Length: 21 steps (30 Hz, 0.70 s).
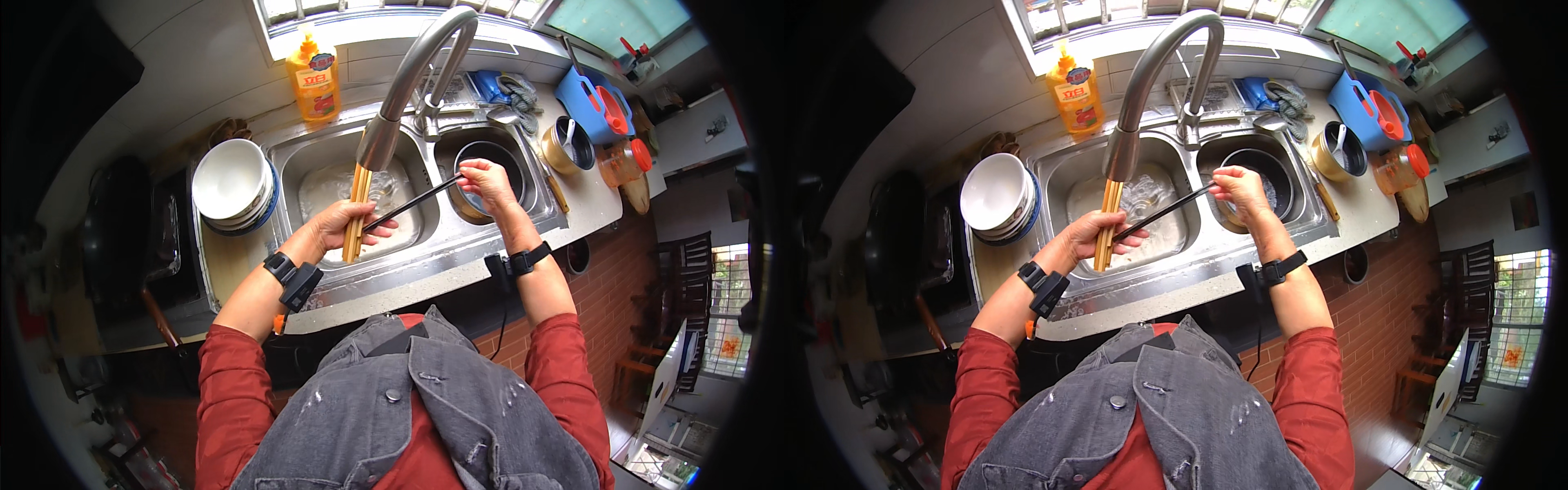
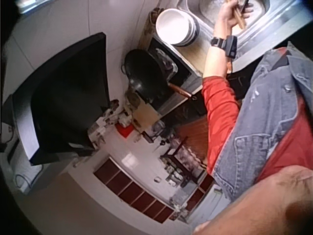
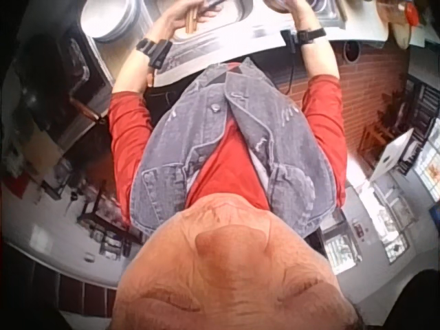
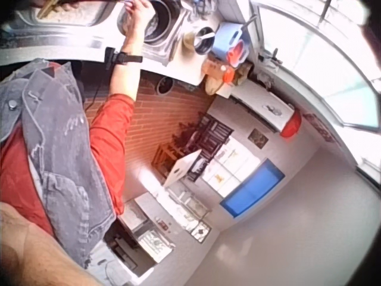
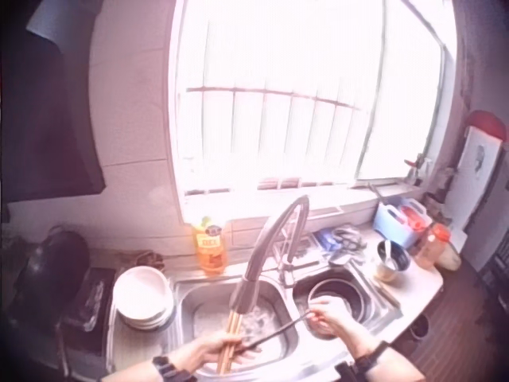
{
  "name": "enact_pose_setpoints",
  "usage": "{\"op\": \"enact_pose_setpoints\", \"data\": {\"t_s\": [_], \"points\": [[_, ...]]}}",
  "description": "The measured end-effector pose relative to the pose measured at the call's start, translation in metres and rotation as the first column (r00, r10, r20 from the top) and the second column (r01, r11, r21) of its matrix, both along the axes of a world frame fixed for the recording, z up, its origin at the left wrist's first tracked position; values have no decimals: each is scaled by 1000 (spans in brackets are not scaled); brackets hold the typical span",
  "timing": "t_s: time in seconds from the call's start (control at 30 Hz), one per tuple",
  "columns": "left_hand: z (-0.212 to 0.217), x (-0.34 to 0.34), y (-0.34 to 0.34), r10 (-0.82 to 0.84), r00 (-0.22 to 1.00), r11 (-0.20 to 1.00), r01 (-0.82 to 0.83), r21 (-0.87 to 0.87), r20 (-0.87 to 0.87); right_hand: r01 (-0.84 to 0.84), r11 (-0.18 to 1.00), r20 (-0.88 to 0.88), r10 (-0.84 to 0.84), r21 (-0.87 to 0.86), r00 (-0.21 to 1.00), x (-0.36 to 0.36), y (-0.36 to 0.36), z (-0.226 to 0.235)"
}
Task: The person washes several white bowls and a set of wooden chopsticks in a double-basin kitchen sink using a sponge and running water. After rinsing each item, the person places the bowls on the left side of the sink and the chopsticks in a holder on the counter.
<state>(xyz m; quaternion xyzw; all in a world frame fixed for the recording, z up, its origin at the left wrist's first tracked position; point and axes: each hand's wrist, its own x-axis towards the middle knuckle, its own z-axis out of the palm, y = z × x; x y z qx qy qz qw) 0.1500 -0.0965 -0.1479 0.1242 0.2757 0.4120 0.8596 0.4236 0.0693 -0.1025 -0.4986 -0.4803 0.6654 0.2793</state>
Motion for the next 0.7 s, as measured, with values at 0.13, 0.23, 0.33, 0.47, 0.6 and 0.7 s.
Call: {"op": "enact_pose_setpoints", "data": {"t_s": [0.13, 0.23, 0.33, 0.47, 0.6, 0.7], "points": [[3, 4, 1, -80, 967, 991, 103, 87, -240, 103, 991, -94, -96, 79, 991, -16, -7, 3], [3, 10, -1, -88, 985, 996, 88, -3, -148, -25, 977, -620, -113, -210, 777, -31, -15, -4], [0, 12, -2, -144, 974, 988, 152, 36, -174, -147, 977, -539, 41, -155, 841, -36, -27, -7], [-4, -4, -1, -287, 250, 875, 461, -147, -925, -177, 980, -52, 182, 93, 982, -11, -26, 15], [-5, -20, -4, -195, 305, 941, 325, -91, -932, 285, 949, -520, -178, 133, 835, 32, -10, 45], [-2, -16, 0, -178, 550, 963, 268, -29, -816, 278, 903, -293, -183, 327, 938, 46, -13, 44]]}}
